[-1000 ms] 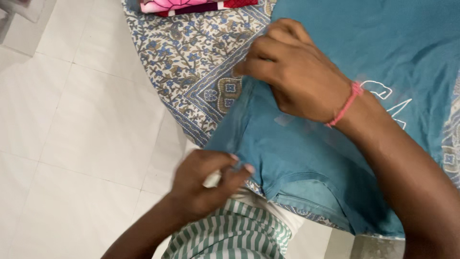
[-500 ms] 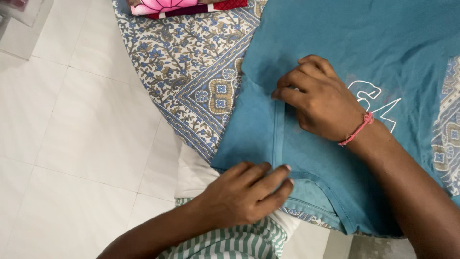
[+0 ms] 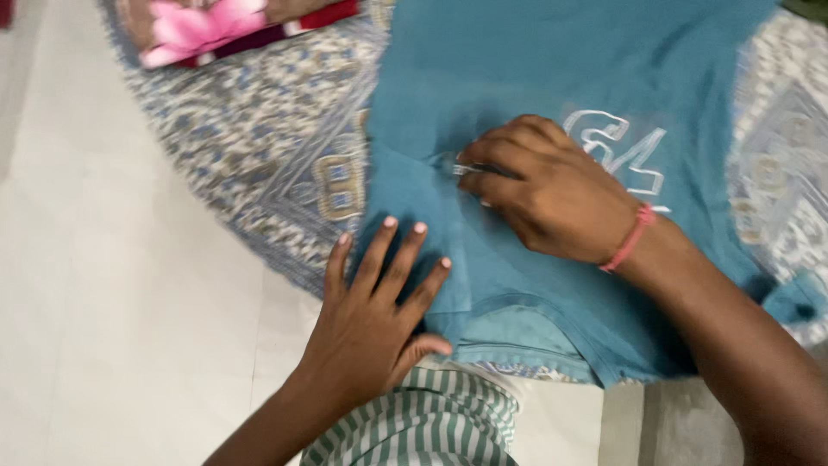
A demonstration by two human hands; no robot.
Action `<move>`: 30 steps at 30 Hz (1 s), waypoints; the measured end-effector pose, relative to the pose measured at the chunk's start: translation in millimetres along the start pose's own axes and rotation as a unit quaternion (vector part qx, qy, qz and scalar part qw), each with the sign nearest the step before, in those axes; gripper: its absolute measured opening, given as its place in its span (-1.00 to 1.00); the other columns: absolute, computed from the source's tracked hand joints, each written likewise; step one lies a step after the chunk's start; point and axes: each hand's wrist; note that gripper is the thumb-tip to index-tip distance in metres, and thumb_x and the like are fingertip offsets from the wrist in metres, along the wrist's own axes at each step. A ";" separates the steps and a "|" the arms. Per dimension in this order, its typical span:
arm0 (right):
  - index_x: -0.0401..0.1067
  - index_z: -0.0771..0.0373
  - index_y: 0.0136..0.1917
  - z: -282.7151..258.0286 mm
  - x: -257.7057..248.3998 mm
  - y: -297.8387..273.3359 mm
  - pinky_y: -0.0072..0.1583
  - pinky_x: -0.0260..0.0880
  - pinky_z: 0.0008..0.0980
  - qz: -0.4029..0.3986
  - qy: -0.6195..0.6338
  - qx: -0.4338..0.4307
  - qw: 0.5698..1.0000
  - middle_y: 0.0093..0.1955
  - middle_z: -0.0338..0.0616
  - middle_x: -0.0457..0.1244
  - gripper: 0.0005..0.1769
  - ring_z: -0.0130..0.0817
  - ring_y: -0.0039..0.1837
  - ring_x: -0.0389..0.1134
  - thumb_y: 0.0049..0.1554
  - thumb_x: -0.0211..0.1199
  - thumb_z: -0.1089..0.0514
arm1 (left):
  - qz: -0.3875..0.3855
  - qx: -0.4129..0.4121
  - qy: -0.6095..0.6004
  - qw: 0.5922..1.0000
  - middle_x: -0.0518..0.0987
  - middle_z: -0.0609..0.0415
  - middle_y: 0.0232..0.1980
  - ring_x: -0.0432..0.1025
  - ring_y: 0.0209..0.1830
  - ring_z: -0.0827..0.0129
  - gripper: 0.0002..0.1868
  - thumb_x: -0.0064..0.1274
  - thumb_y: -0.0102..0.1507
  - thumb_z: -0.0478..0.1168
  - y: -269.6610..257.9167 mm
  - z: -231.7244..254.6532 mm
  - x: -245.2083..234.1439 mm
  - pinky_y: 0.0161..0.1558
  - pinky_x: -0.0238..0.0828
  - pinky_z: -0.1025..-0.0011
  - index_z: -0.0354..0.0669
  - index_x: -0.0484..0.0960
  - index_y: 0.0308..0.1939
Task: The person smooths a blue t-shirt by hand on a bed, folds the sleeves and sides, and rolls it into a rectangle. The person then spreads out green cargo pants, folds them in half, and rolls them into a bundle before placing them on a stack.
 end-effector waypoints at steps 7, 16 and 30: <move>0.51 0.33 0.06 -27.0 -71.2 -122.3 0.15 0.42 -0.22 0.071 -0.007 0.241 0.968 0.09 0.01 0.37 -0.79 -0.14 0.10 0.42 0.11 0.28 0.33 | -0.023 0.184 -0.081 0.979 0.26 -0.27 0.52 0.09 0.55 -0.19 -0.34 -0.04 0.32 0.22 54.9 41.4 -7.7 0.42 -0.05 -0.30 -0.21 0.50 0.30; 0.52 0.33 0.23 -86.4 -25.8 -235.9 -0.09 0.32 -0.42 0.281 -0.066 0.582 0.760 -0.12 -0.12 0.32 -0.70 -0.39 -0.16 0.32 0.34 0.40 0.10 | -0.099 0.211 -0.268 0.935 0.58 -0.12 -0.03 0.49 -0.05 0.12 -0.66 0.06 0.39 -0.21 168.2 99.0 28.3 -0.02 0.44 0.14 -0.27 0.56 0.22; 0.23 0.33 0.58 -99.5 20.5 -221.8 0.02 0.41 -0.45 0.431 -0.051 0.604 0.669 0.00 -0.09 0.33 -0.25 -0.45 -0.02 0.37 0.15 0.31 0.41 | -0.051 0.441 -0.121 0.888 0.50 -0.09 0.25 0.33 0.25 0.04 -0.36 0.07 0.04 -0.43 293.1 174.1 144.3 0.13 0.25 0.06 0.19 0.66 0.18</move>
Point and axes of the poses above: each hand's wrist, its own y-axis towards the middle knuckle, its own x-axis out of the palm, z = x × y
